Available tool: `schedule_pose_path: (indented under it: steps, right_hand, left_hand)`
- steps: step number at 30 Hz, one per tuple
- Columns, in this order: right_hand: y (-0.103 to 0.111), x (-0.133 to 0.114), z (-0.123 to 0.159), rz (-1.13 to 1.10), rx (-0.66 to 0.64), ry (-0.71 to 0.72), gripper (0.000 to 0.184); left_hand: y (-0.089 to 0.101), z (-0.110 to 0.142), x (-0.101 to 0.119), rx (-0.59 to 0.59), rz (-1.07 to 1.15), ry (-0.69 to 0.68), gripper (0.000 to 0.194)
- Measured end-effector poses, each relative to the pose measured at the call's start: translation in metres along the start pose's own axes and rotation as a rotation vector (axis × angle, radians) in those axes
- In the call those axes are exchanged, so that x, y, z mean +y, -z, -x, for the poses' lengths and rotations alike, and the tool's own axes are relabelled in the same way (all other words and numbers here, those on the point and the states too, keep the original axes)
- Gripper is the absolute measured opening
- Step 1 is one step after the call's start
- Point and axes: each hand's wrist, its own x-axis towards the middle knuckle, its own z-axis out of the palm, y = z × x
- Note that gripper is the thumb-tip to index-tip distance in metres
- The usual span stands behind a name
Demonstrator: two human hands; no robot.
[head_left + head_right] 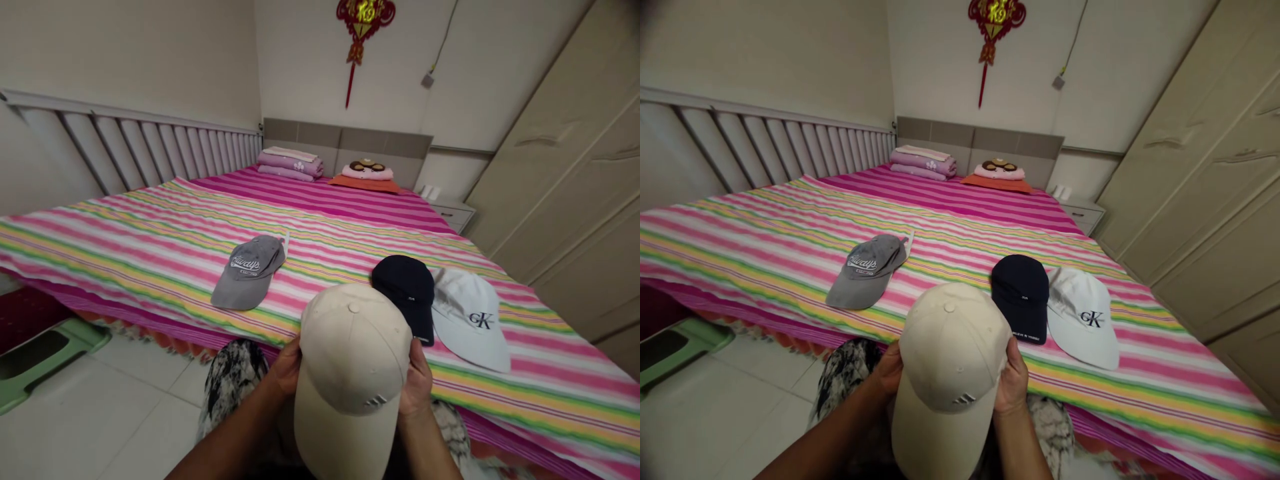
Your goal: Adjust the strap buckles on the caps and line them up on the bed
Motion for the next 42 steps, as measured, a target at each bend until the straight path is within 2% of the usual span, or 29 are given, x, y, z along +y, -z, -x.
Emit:
schedule_pose_path:
  steps: [4,8,11,14,18,23,26,29,32,36,42]
  right_hand:
    - [0.004,0.008,-0.005,-0.032,0.03,-0.005,0.044]
    - [0.016,0.039,0.001,-0.044,-0.033,-0.111,0.052]
    - [0.024,0.065,0.013,-0.056,-0.12,-0.165,0.048]
    - [0.027,0.077,0.018,-0.043,-0.2,-0.183,0.037]
    - [0.02,0.063,0.002,0.029,-0.212,-0.144,0.037]
    - [0.003,0.024,-0.047,0.06,-0.166,-0.061,0.038]
    - [-0.004,0.009,-0.08,0.013,-0.039,-0.025,0.038]
    - [0.0,0.009,-0.107,-0.019,0.158,-0.048,0.021]
    - [0.01,0.019,-0.119,-0.033,0.264,-0.067,0.011]
    - [0.016,0.026,-0.118,-0.06,0.312,-0.054,0.011]
    - [0.013,0.022,-0.115,-0.077,0.337,-0.032,0.011]
  left_hand:
    - [-0.004,-0.002,0.001,0.141,-0.026,-0.141,0.036]
    - [0.005,-0.004,0.006,0.266,-0.059,-0.205,0.039]
    - [0.013,-0.007,0.017,0.321,-0.103,-0.276,0.037]
    - [0.019,-0.015,0.031,0.365,-0.118,-0.343,0.034]
    - [0.013,-0.04,0.053,0.349,-0.124,-0.372,0.033]
    - [-0.015,-0.091,0.095,0.235,-0.201,-0.409,0.033]
    - [-0.02,-0.119,0.113,0.292,-0.369,-0.438,0.031]
    - [-0.007,-0.136,0.111,0.417,-0.521,-0.423,0.032]
    - [0.012,-0.139,0.096,0.502,-0.592,-0.406,0.042]
    - [0.023,-0.139,0.082,0.553,-0.696,-0.441,0.045]
    - [0.018,-0.143,0.081,0.572,-0.881,-0.479,0.04]
